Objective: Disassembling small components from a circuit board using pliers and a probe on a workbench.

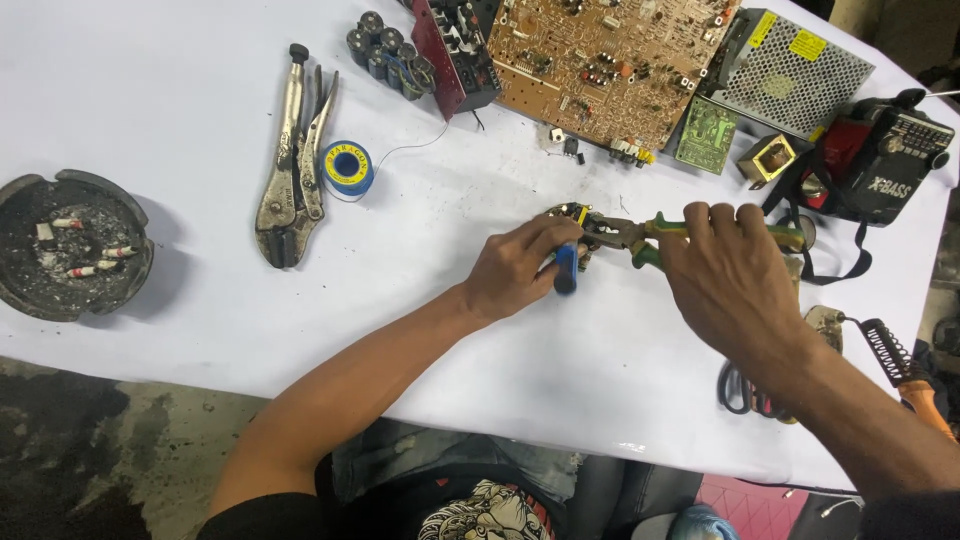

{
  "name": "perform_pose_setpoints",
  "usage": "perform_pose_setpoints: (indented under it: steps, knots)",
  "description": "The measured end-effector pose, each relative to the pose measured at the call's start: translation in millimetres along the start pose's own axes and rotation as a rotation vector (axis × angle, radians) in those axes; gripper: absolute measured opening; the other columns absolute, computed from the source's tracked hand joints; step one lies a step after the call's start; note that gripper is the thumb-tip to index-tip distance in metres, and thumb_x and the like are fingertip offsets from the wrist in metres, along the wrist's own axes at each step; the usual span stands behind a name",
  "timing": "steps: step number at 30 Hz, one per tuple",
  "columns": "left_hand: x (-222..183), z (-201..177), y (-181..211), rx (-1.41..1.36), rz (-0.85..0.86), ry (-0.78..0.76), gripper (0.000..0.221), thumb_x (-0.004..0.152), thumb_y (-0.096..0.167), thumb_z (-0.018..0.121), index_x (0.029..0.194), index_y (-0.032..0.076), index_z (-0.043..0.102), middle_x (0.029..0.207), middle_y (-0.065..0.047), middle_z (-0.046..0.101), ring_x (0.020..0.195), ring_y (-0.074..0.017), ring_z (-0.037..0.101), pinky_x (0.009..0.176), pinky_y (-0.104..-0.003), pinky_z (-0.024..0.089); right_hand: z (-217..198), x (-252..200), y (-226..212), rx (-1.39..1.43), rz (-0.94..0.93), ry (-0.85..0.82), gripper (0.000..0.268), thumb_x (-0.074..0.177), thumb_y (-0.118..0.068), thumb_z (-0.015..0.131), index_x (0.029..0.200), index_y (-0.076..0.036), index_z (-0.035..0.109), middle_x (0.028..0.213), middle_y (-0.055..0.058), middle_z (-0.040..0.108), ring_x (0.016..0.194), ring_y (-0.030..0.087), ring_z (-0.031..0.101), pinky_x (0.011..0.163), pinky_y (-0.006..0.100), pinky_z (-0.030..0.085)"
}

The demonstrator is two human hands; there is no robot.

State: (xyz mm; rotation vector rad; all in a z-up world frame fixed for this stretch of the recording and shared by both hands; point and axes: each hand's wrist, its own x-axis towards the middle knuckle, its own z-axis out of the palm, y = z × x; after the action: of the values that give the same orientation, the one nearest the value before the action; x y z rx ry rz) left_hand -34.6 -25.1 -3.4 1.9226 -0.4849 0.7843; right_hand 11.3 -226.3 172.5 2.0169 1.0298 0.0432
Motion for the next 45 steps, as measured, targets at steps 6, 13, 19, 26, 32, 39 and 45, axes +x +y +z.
perform_pose_setpoints:
  steps: [6,13,19,26,32,39,45]
  knots:
    - [1.3,-3.0,0.3,-0.088,-0.12,0.007,0.026,0.103,0.019,0.073,0.122,0.012,0.057,0.113,-0.006,0.069,0.088,-0.0197,0.073,0.065,-0.031,0.062,-35.7,-2.2,-6.5,-0.192,-0.063,-0.089,0.013,0.101,-0.018,0.051,0.098,-0.02,0.063,0.105,0.006,0.058,0.095,0.022,0.054,0.095,0.04,0.043]
    - [1.6,-4.1,0.5,-0.089,-0.112,-0.016,0.024,0.102,0.014,0.073,0.12,0.01,0.057,0.113,-0.005,0.068,0.09,-0.0188,0.073,0.061,-0.029,0.058,-43.3,8.4,-14.7,-0.311,-0.103,-0.247,0.033,0.098,-0.033,0.048,0.119,-0.014,0.065,0.125,0.015,0.059,0.109,0.03,0.058,0.098,0.053,0.044]
    - [6.5,-6.5,2.3,-0.097,0.019,0.064,0.026,0.102,0.013,0.074,0.12,0.005,0.057,0.11,-0.013,0.07,0.096,-0.0267,0.074,0.07,-0.033,0.06,-36.0,3.3,-15.3,-0.293,-0.078,-0.082,0.021,0.105,-0.017,0.042,0.099,-0.015,0.062,0.108,0.014,0.058,0.095,0.028,0.055,0.091,0.045,0.044]
    - [-0.3,-6.8,1.1,-0.08,-0.03,-0.025,0.029,0.102,0.01,0.073,0.124,0.009,0.054,0.118,-0.01,0.067,0.096,-0.0235,0.074,0.064,-0.033,0.059,-20.0,13.6,2.9,-0.08,-0.068,-0.2,0.02,0.103,-0.035,0.05,0.112,-0.025,0.065,0.11,0.001,0.063,0.099,0.018,0.063,0.092,0.038,0.051]
    - [-0.8,-6.4,3.5,-0.128,-0.091,0.002,0.028,0.102,0.013,0.072,0.124,0.01,0.054,0.117,-0.009,0.068,0.095,-0.022,0.073,0.065,-0.032,0.057,-41.8,-3.6,-25.9,-0.373,-0.051,-0.114,0.028,0.101,-0.026,0.05,0.122,-0.015,0.065,0.131,0.012,0.057,0.119,0.03,0.052,0.108,0.053,0.039]
    - [-1.9,-3.6,2.1,-0.088,0.005,0.074,0.03,0.101,0.017,0.077,0.124,0.008,0.059,0.117,-0.012,0.071,0.097,-0.0246,0.076,0.073,-0.034,0.065,8.7,-5.0,-2.6,0.031,-0.007,-0.089,0.025,0.096,-0.023,0.053,0.119,-0.021,0.063,0.112,0.005,0.062,0.097,0.021,0.062,0.083,0.036,0.053]
    - [-2.1,2.2,-3.4,-0.033,-0.053,0.05,0.026,0.101,0.016,0.075,0.122,0.01,0.06,0.116,-0.007,0.071,0.099,-0.0201,0.075,0.069,-0.031,0.062,6.3,-15.1,16.7,0.235,0.099,-0.149,0.048,0.083,-0.011,0.057,0.129,-0.022,0.062,0.124,0.009,0.065,0.104,0.026,0.069,0.092,0.041,0.056]
